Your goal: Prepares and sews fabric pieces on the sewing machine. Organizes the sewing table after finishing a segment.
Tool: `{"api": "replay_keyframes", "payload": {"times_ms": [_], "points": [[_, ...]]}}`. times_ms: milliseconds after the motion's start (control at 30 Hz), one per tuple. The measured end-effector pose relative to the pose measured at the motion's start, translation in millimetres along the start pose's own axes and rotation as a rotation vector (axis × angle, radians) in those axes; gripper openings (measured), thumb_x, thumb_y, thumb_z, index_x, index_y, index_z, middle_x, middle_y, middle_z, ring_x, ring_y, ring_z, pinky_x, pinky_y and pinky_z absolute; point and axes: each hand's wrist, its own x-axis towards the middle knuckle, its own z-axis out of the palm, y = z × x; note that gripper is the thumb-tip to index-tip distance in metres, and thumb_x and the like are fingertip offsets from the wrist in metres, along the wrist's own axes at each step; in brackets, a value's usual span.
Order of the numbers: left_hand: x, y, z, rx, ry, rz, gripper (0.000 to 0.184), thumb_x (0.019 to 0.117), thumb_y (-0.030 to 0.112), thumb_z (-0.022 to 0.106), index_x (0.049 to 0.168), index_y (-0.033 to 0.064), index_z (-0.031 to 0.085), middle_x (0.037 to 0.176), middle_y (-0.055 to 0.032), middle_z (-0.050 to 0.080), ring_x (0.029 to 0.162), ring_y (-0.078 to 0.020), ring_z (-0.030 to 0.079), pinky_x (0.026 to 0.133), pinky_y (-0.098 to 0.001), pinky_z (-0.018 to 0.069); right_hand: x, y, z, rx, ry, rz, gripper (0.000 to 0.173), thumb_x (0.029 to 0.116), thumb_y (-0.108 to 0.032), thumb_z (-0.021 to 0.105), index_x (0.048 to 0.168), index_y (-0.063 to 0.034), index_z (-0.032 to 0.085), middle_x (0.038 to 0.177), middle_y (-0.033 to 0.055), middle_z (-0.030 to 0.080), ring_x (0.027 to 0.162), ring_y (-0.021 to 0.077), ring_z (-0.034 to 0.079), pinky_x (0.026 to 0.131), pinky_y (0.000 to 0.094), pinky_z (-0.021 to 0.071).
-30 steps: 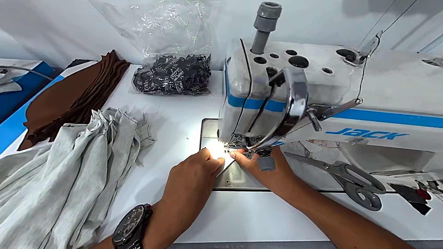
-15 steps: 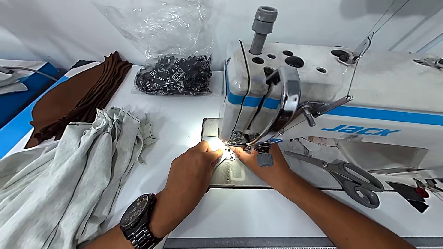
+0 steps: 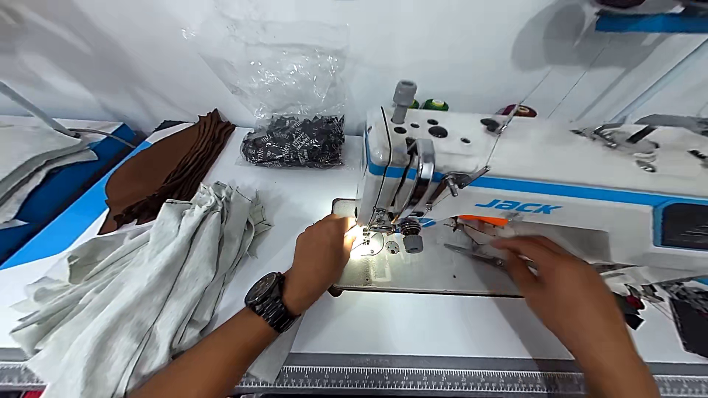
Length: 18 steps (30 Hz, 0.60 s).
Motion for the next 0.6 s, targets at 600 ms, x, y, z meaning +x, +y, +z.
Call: {"api": "replay_keyframes", "payload": {"times_ms": [600], "points": [[-155.7, 25.6, -40.3, -1.283, -0.036, -0.403, 0.021, 0.1061, 0.015, 0.055, 0.122, 0.0045, 0.063, 0.097, -0.0087, 0.069, 0.074, -0.0134, 0.064, 0.065, -0.029, 0.0549, -203.4, -52.3, -9.4, 0.209, -0.139, 0.169, 0.063, 0.0789, -0.001, 0.074, 0.14, -0.0037, 0.061, 0.108, 0.0183, 0.073, 0.085, 0.0356, 0.072, 0.072, 0.0577, 0.0592]]}}
